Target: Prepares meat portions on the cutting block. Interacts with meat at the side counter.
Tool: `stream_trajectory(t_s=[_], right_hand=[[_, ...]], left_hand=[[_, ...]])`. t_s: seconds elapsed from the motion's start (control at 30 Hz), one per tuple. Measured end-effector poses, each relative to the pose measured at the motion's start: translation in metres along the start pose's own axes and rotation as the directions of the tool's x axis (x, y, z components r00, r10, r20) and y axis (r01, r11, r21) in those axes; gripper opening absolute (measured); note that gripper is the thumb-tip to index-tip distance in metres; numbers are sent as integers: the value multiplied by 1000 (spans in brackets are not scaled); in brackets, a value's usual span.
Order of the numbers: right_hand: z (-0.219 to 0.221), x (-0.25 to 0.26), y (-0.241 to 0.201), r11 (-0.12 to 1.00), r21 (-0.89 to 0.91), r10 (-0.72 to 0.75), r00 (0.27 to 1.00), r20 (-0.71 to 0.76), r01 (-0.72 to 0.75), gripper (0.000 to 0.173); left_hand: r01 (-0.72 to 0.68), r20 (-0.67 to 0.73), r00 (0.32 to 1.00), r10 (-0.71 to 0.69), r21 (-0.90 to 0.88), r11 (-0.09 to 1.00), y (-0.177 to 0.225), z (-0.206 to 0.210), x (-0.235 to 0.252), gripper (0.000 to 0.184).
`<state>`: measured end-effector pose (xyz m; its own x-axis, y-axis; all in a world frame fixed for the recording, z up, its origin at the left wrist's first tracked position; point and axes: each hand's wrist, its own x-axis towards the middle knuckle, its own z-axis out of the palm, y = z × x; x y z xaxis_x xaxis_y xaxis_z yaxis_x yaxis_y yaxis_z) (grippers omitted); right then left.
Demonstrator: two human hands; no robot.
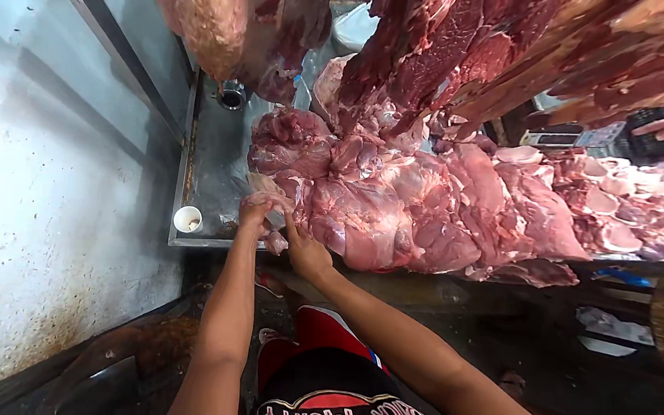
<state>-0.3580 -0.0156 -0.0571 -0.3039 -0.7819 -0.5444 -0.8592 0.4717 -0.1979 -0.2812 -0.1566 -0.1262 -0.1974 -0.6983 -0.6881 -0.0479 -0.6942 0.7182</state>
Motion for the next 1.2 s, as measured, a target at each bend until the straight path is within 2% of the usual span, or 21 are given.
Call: stream_trajectory(t_s=[0.13, 0.4, 0.47, 0.53, 0.63, 0.7, 0.73, 0.77, 0.8, 0.83, 0.9, 0.93, 1.0, 1.07, 1.13, 1.2], right_hand=[[-1, -12, 7, 1000, 17, 19, 1000, 6, -19, 79], [9, -36, 39, 999, 8, 33, 999, -33, -33, 77], [11, -49, 52, 999, 5, 52, 998, -31, -52, 77], [18, -67, 68, 997, 2, 79, 996, -50, -79, 76], [31, -94, 101, 996, 23, 86, 986, -145, -83, 75], [37, -102, 116, 982, 186, 66, 981, -181, -32, 81], [38, -104, 122, 937, 349, 43, 980, -193, 27, 85], [39, -105, 128, 840, 532, 3, 980, -199, 106, 87], [38, -106, 131, 673, 719, -54, 981, -186, 174, 87], [37, -107, 131, 459, 866, -116, 980, -163, 198, 87], [35, -106, 129, 127, 984, -256, 963, -90, 125, 79], [33, -102, 124, 32, 998, -295, 954, -45, 57, 66], [31, -95, 111, -83, 994, -262, 964, 43, -67, 53], [32, -90, 97, -154, 986, -184, 982, 35, -64, 40], [38, -93, 89, -171, 982, -101, 990, -94, 75, 26], [44, -100, 91, -146, 960, -106, 961, -256, 239, 26]], left_hand=[[2, -76, 997, -6, -50, 999, 19, -9, 25, 42], [28, -66, 997, -32, -71, 997, 33, -5, 49, 34], [7, -46, 999, -8, -29, 1000, 32, -6, 55, 30], [-39, -89, 995, 41, 27, 999, 36, -17, 66, 31], [-144, -105, 980, 168, 207, 968, 71, -35, 68, 32], [-239, -80, 958, 276, 310, 920, 108, -43, 54, 35], [-285, -64, 944, 323, 332, 899, 126, -44, 48, 38], [-324, -54, 930, 363, 347, 880, 141, -45, 43, 41], [-354, -52, 916, 397, 362, 863, 154, -48, 41, 43], [-367, -57, 905, 421, 395, 842, 163, -51, 42, 44], [-304, -100, 896, 434, 574, 760, 170, -64, 45, 48], [-253, -116, 892, 438, 675, 693, 169, -71, 43, 50], [-228, -93, 890, 447, 758, 611, 149, -80, 25, 49], [-280, -14, 904, 426, 734, 619, 111, -84, -15, 44], [-335, 96, 923, 372, 673, 659, 43, -87, -54, 37], [-309, 222, 951, 217, 612, 728, -31, -100, -94, 35]])
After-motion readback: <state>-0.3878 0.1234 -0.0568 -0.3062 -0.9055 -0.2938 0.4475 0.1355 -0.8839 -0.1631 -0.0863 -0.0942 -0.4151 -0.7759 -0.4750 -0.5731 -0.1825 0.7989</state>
